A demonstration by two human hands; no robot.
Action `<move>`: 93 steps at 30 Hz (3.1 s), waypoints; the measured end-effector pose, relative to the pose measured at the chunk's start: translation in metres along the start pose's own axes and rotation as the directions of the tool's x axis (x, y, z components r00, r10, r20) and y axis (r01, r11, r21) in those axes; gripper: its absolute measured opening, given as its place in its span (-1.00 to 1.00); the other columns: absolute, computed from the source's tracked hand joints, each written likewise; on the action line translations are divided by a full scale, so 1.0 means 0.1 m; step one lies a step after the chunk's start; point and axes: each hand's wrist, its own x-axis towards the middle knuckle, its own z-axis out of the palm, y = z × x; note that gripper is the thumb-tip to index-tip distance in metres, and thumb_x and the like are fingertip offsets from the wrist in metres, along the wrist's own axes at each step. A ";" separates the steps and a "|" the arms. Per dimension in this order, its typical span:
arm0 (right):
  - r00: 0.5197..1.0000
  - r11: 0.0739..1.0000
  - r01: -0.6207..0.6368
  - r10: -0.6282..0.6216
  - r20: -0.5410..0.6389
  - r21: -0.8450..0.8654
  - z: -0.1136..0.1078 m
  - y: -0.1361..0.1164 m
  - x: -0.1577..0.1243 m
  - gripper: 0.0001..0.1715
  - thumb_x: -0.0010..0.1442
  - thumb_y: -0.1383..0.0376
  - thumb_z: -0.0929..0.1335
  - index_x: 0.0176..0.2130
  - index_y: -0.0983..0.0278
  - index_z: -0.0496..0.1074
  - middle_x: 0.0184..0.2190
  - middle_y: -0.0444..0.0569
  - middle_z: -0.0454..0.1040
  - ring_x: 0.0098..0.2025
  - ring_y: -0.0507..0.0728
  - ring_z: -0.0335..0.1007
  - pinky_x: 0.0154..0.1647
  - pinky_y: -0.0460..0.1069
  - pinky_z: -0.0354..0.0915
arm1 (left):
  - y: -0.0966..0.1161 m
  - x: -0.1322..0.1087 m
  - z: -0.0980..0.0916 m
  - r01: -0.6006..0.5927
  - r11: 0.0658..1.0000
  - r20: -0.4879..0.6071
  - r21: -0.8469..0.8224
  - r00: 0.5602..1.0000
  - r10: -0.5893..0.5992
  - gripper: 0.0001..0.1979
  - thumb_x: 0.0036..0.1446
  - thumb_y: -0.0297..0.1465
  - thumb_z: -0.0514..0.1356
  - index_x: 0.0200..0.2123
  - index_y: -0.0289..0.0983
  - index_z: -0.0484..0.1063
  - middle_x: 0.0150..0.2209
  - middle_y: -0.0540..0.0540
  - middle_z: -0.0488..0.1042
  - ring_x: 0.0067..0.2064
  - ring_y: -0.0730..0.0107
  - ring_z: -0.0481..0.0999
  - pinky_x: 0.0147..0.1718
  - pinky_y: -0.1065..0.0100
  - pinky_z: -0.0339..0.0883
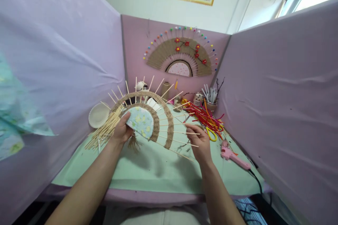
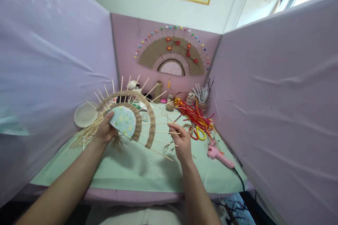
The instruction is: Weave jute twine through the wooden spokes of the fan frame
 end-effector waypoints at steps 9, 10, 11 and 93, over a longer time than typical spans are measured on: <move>0.967 0.993 -0.061 0.083 0.241 -0.097 0.13 0.01 0.02 -0.79 0.05 0.18 0.42 -0.27 0.15 0.61 -0.30 -0.02 0.56 -0.30 0.11 0.41 -0.31 -0.01 0.31 | 0.03 0.02 -0.04 0.007 0.999 -0.034 -0.038 0.999 -0.008 -0.79 0.12 -0.37 0.18 -0.21 -0.35 0.50 -0.27 -0.18 0.61 -0.12 0.13 0.59 -0.11 0.20 0.47; 0.970 0.993 -0.071 0.091 0.224 -0.095 0.11 0.01 0.01 -0.79 0.05 0.18 0.43 -0.27 0.15 0.61 -0.30 -0.02 0.56 -0.30 0.11 0.41 -0.30 -0.01 0.31 | 0.04 0.03 -0.04 -0.008 0.999 -0.039 -0.036 0.999 0.006 -0.80 0.12 -0.38 0.18 -0.21 -0.35 0.50 -0.28 -0.18 0.62 -0.13 0.14 0.59 -0.12 0.22 0.48; 0.973 0.992 -0.079 0.098 0.210 -0.097 0.09 0.01 0.01 -0.79 0.05 0.18 0.43 -0.26 0.15 0.60 -0.31 -0.03 0.56 -0.31 0.11 0.40 -0.30 -0.01 0.31 | 0.04 0.03 -0.04 -0.020 0.999 -0.040 -0.035 0.999 0.019 -0.81 0.12 -0.39 0.18 -0.22 -0.35 0.50 -0.28 -0.17 0.62 -0.14 0.16 0.59 -0.13 0.25 0.48; 0.991 0.795 0.115 -0.050 0.125 -0.596 -0.48 -0.36 -0.29 -0.75 0.23 0.18 0.31 -0.16 0.23 0.49 -0.20 0.06 0.51 -0.16 0.18 0.42 -0.15 0.02 0.30 | -0.16 0.00 0.35 -0.194 0.977 -0.201 -0.091 0.964 0.173 -0.84 0.14 -0.46 0.15 -0.24 -0.33 0.52 -0.26 -0.11 0.61 -0.18 0.29 0.60 -0.13 0.32 0.47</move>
